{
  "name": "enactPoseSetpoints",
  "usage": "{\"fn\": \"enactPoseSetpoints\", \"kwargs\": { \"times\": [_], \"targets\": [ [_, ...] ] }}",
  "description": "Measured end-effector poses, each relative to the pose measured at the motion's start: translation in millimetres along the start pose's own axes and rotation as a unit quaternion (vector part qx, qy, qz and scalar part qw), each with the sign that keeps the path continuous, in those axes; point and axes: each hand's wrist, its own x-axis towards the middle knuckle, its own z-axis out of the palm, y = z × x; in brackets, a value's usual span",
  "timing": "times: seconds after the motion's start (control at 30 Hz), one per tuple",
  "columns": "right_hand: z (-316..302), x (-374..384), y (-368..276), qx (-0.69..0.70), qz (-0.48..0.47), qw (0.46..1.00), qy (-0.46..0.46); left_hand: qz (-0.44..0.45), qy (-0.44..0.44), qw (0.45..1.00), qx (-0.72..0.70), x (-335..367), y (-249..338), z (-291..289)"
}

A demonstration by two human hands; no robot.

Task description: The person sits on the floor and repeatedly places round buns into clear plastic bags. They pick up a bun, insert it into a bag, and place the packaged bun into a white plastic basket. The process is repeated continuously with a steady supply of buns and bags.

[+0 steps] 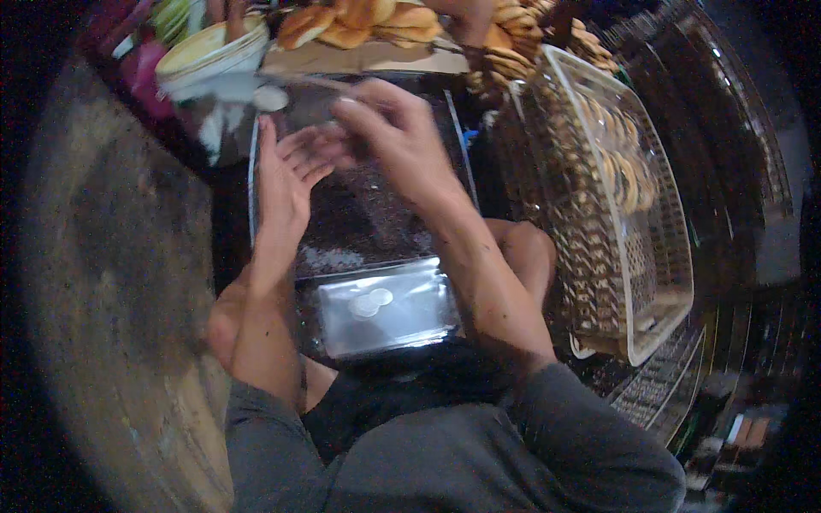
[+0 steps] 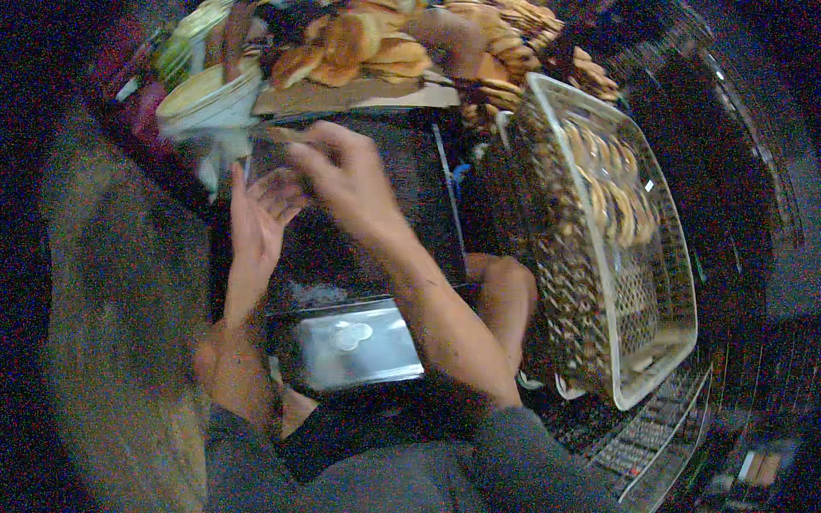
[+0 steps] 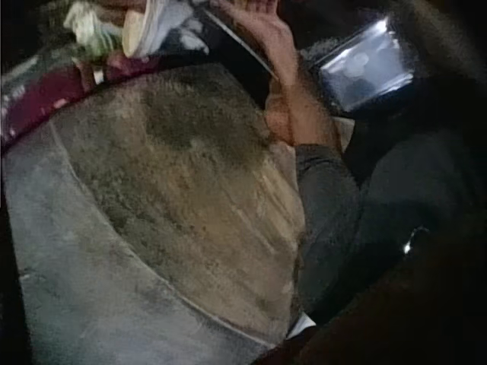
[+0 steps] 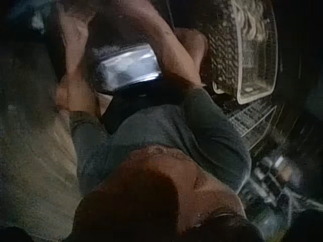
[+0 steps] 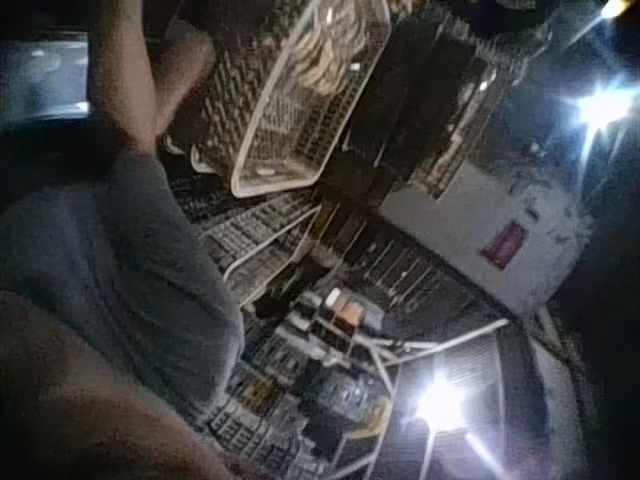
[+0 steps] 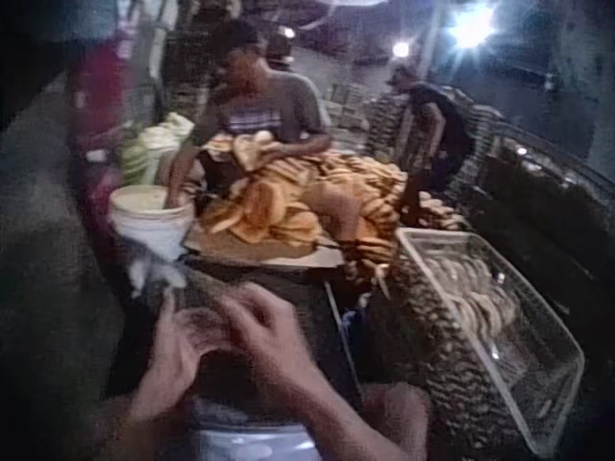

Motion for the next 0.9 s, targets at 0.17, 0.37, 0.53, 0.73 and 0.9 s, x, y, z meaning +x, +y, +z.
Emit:
{"fn": "enactPoseSetpoints", "kwargs": {
  "times": [0.17,0.37,0.53,0.73,0.9],
  "targets": [
    [-39,-56,16,0.103,0.183,0.972,0.105,0.083,-0.008,0.995,0.063,-5,10,2],
    [-52,-81,47,0.108,0.190,0.960,0.175,0.033,0.049,0.998,0.031,3,-13,2],
    [-54,-58,17,-0.084,0.143,0.971,0.170,0.031,0.123,0.992,0.008,11,-22,2],
    [-105,-15,33,-0.260,-0.006,0.963,0.069,0.119,0.175,0.973,0.086,16,-17,16],
    [-202,-28,106,-0.418,0.095,0.902,-0.047,0.087,0.142,0.986,-0.027,31,-2,18]
  ]
}}
